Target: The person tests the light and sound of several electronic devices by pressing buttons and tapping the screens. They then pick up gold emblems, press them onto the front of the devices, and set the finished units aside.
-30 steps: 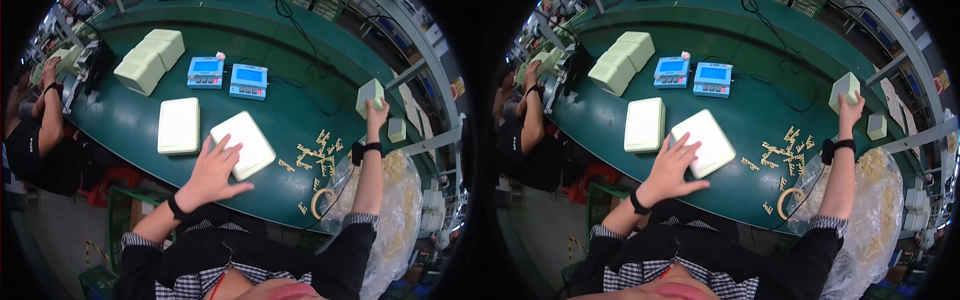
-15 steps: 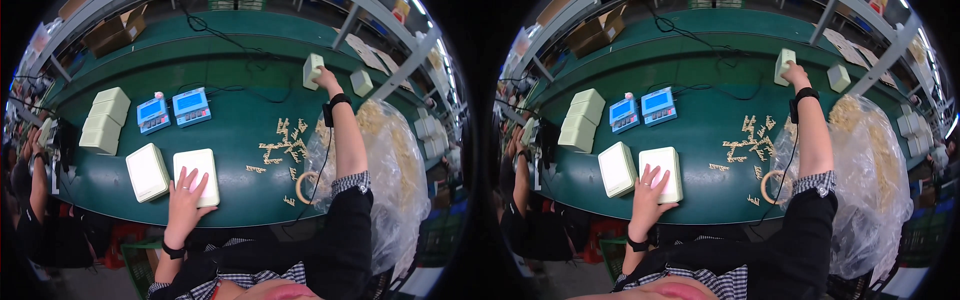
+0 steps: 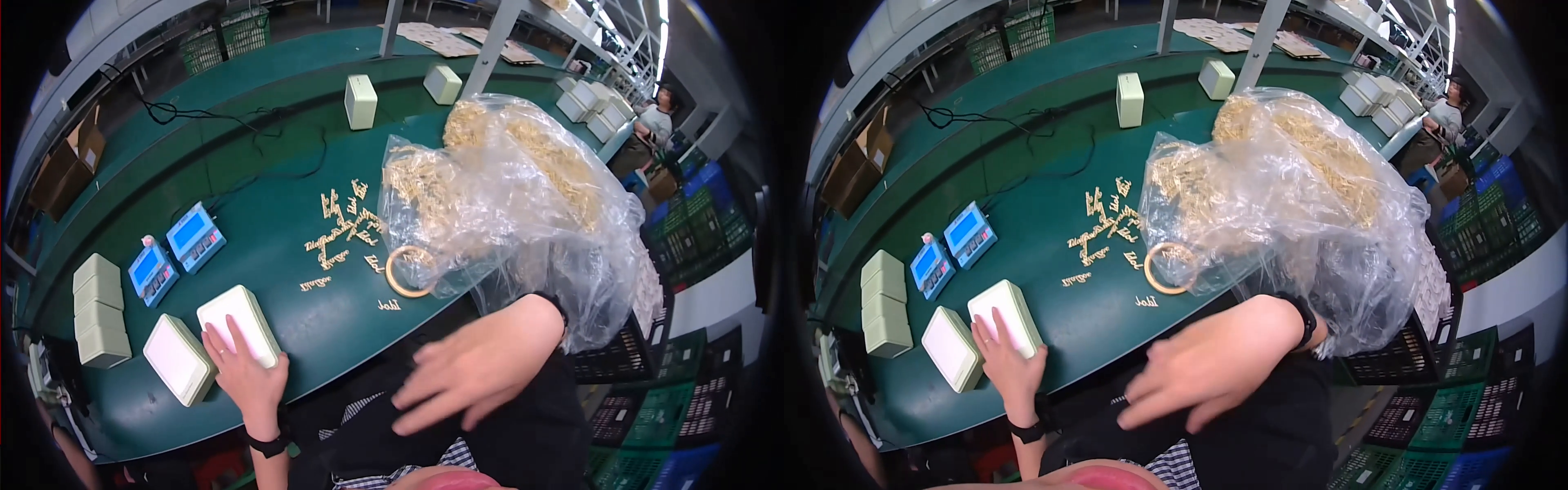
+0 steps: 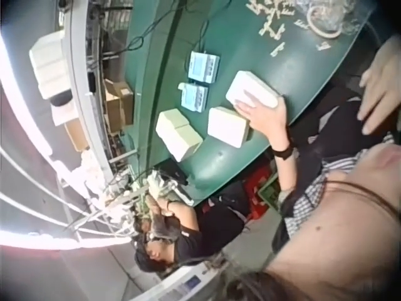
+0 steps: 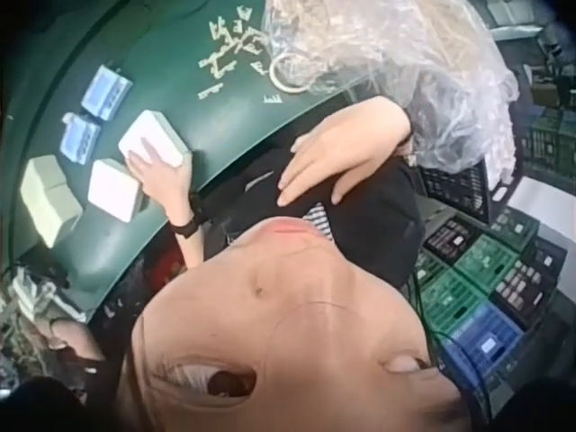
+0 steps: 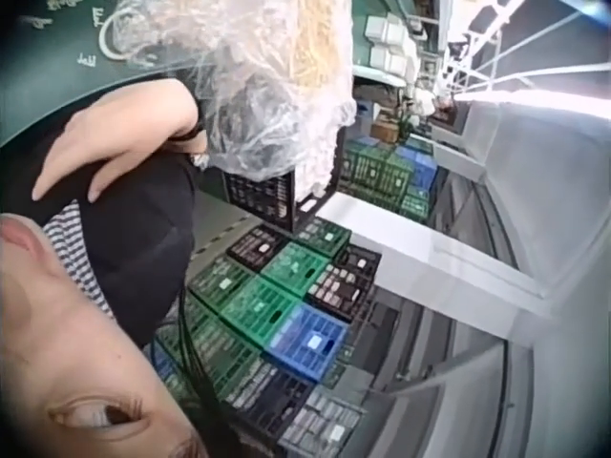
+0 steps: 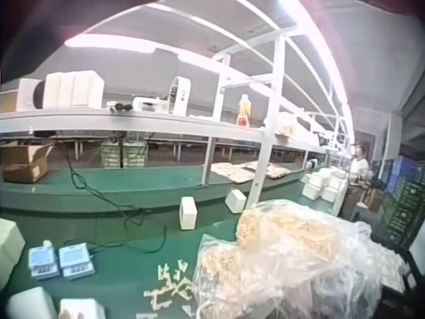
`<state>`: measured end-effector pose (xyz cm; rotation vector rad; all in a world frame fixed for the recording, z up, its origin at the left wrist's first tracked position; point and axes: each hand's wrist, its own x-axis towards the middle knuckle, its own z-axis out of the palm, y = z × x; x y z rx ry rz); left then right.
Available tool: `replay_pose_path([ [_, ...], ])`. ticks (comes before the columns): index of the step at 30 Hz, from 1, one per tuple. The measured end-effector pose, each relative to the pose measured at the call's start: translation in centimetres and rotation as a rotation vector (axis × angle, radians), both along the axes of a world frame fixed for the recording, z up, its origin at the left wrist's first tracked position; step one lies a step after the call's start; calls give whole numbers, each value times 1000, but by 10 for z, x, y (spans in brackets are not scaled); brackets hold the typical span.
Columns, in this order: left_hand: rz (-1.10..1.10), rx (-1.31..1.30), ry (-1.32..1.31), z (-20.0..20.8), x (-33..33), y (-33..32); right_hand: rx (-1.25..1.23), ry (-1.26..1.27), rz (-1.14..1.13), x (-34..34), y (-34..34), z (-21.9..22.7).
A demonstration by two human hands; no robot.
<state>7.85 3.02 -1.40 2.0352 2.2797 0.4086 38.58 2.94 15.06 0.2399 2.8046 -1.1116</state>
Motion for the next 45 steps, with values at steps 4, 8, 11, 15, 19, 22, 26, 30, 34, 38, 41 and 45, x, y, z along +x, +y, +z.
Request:
replay_pose_path([
  [4,-161,195,-216,-5,-23,2,-549,735,-94,15,-16,-73],
  [8,113,133,-1939,-15,-42,-24,-1241,1067,-775,-65,-17,-160],
  [11,224,76,-1916,0,-8,-29,-1352,726,-834,-118,-7,-182],
  [15,-293,219,-1361,17,-3,-23,-1097,866,-761,-159,8,-170],
  [19,-323,326,-988,20,-11,-22,-1264,764,-787,-167,19,-174],
  [22,-302,334,-806,26,-14,-28,-1384,690,-813,-173,22,-174],
  [26,-309,317,-627,31,-14,-27,-1430,725,-831,-166,33,-176],
  [30,-349,296,-589,32,-30,-29,-1445,831,-822,-147,56,-182],
  [34,-47,248,-285,25,-67,-27,-1521,907,-619,-121,98,-189],
  [38,318,172,62,-4,-90,-18,-1590,1067,-610,-116,123,-205],
  [41,361,144,41,-14,-94,-9,-1668,1097,-653,-114,129,-194],
  [45,319,99,-72,-15,-84,-6,-1687,1138,-712,-117,127,-199],
])
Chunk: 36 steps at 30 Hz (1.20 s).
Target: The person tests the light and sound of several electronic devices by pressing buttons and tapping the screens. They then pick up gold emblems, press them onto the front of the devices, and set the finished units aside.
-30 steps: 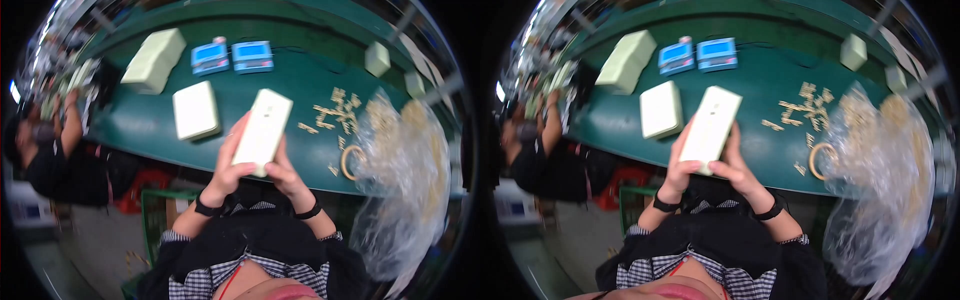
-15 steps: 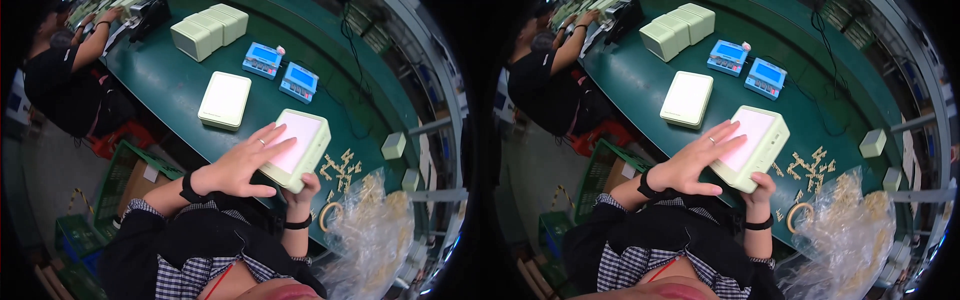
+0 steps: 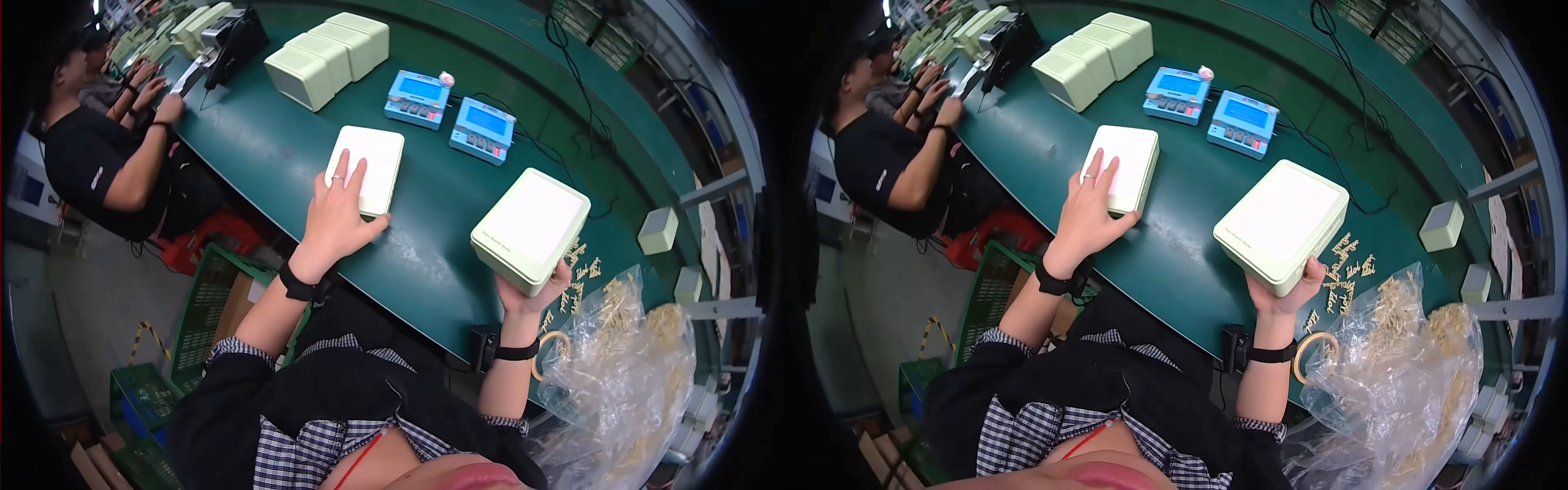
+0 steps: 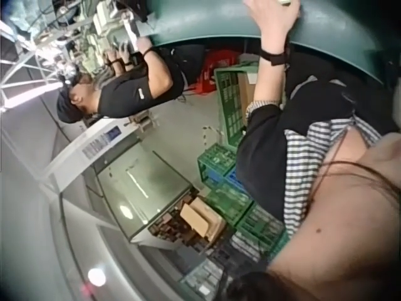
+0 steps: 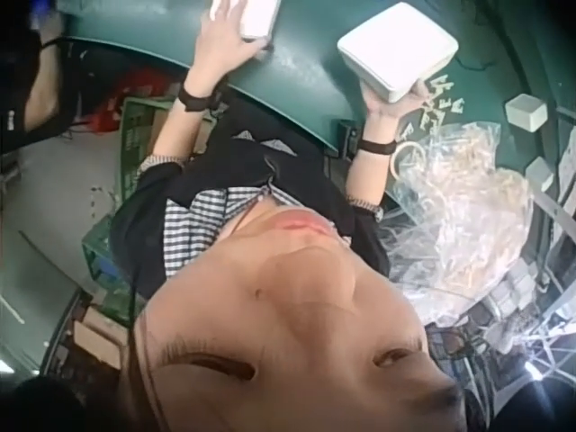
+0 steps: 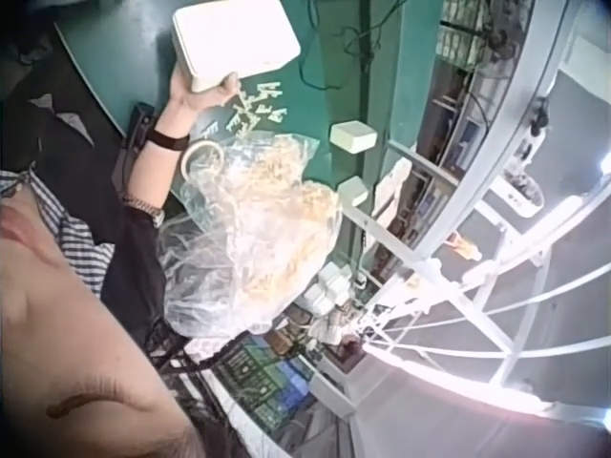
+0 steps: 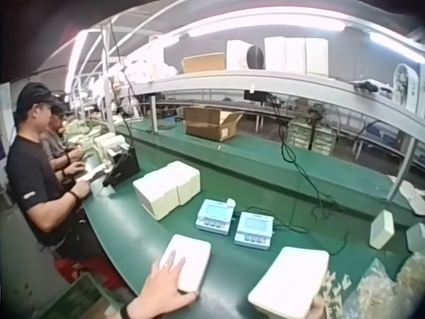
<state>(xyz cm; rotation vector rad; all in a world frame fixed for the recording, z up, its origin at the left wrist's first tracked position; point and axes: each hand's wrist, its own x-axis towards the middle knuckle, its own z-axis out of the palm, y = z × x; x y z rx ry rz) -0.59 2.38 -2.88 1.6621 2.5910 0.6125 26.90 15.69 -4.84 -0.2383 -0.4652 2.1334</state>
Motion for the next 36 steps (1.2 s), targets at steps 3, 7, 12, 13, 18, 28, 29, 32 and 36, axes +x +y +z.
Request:
replay_pose_path([
  [3,-96,-28,-31,5,17,3,5,16,-31,1,4,-2],
  [7,-323,-30,-46,19,44,5,32,12,-55,3,8,-8],
  [12,-511,-58,-243,34,17,10,12,-22,-103,13,8,-21],
  [13,-508,-29,-336,39,-1,14,-20,13,-94,13,8,-22],
  [18,-98,236,-247,58,-97,43,104,49,-24,21,9,-14],
  [28,588,0,41,44,-222,173,114,200,46,15,11,-42],
  [29,646,-59,16,41,-224,179,121,189,14,14,8,-33],
  [32,675,-120,10,38,-222,185,146,168,32,9,10,-22],
  [36,561,-121,73,33,-253,171,174,131,45,11,10,-32],
])
